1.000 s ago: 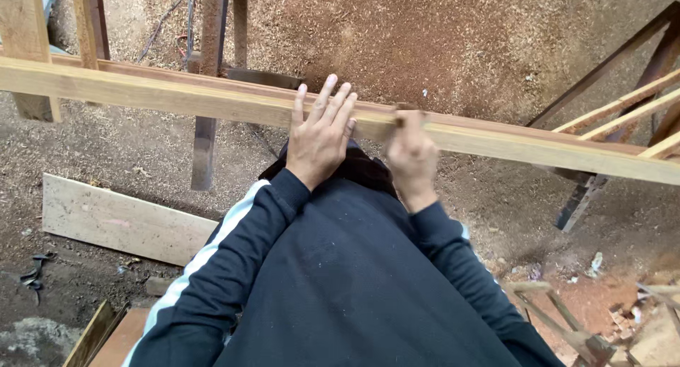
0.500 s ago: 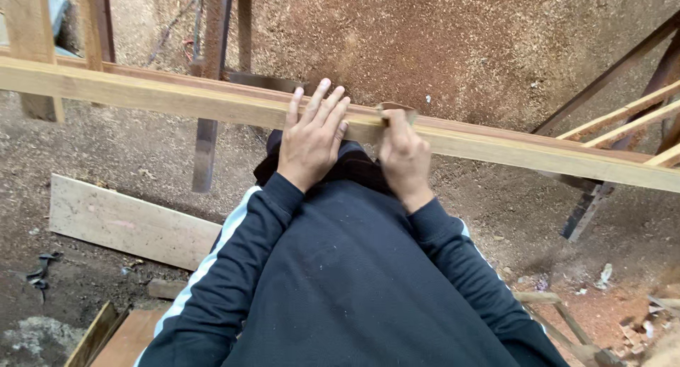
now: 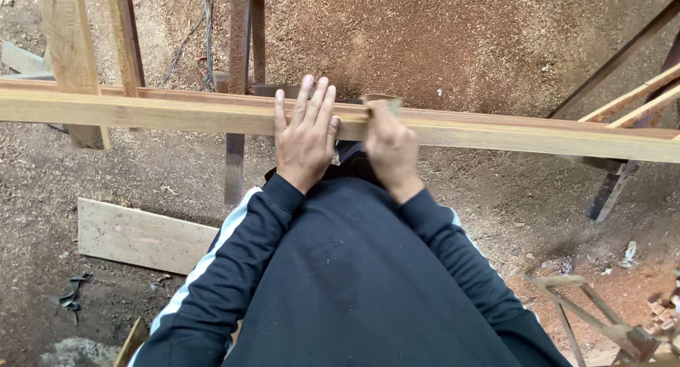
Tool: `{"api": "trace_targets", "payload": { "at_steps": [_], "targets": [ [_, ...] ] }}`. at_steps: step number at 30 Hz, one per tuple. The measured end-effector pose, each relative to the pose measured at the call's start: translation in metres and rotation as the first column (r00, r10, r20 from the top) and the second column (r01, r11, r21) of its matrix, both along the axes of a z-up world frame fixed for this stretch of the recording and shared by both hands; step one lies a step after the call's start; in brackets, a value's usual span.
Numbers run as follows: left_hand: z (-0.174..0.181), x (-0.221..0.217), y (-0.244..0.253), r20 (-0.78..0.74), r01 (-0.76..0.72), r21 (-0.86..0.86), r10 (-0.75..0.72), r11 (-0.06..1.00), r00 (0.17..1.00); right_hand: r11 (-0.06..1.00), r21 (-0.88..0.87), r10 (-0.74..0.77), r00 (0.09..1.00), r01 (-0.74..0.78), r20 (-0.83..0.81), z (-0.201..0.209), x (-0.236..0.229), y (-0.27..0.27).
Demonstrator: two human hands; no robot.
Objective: The person sands the surface of a wooden frame by hand using a small piece of sandpaper.
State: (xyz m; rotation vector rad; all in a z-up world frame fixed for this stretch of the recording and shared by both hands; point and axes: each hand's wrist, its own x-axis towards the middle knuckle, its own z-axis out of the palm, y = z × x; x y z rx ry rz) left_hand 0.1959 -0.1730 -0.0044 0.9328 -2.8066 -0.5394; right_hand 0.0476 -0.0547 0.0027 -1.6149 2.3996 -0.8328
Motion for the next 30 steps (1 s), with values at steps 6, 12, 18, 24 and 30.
{"api": "trace_targets", "payload": {
  "at_steps": [6,12,18,24,30],
  "targets": [
    [-0.003,0.026,-0.023,0.022,-0.029,0.007,0.029,1.000,0.999,0.981,0.132,-0.150,0.988,0.144,0.038,0.027,-0.005,0.003],
    [-0.005,0.039,-0.030,-0.047,0.005,0.018,-0.004,1.000,0.999,0.999,0.037,-0.044,0.989,0.039,0.144,0.016,0.053,-0.033],
    [0.009,0.049,-0.039,-0.070,-0.008,0.003,0.008,1.000,0.997,0.997,0.047,-0.065,0.998,0.064,0.019,0.032,0.039,-0.030],
    [-0.003,0.052,-0.045,-0.145,0.001,0.024,0.002,1.000,0.989,0.994,0.111,-0.006,0.984,-0.013,0.176,0.013,0.070,-0.065],
    [-0.002,0.055,-0.056,-0.111,-0.056,-0.026,0.053,0.998,0.992,0.938,0.344,-0.062,0.996,0.039,0.058,0.034,0.063,-0.057]
  ]
}}
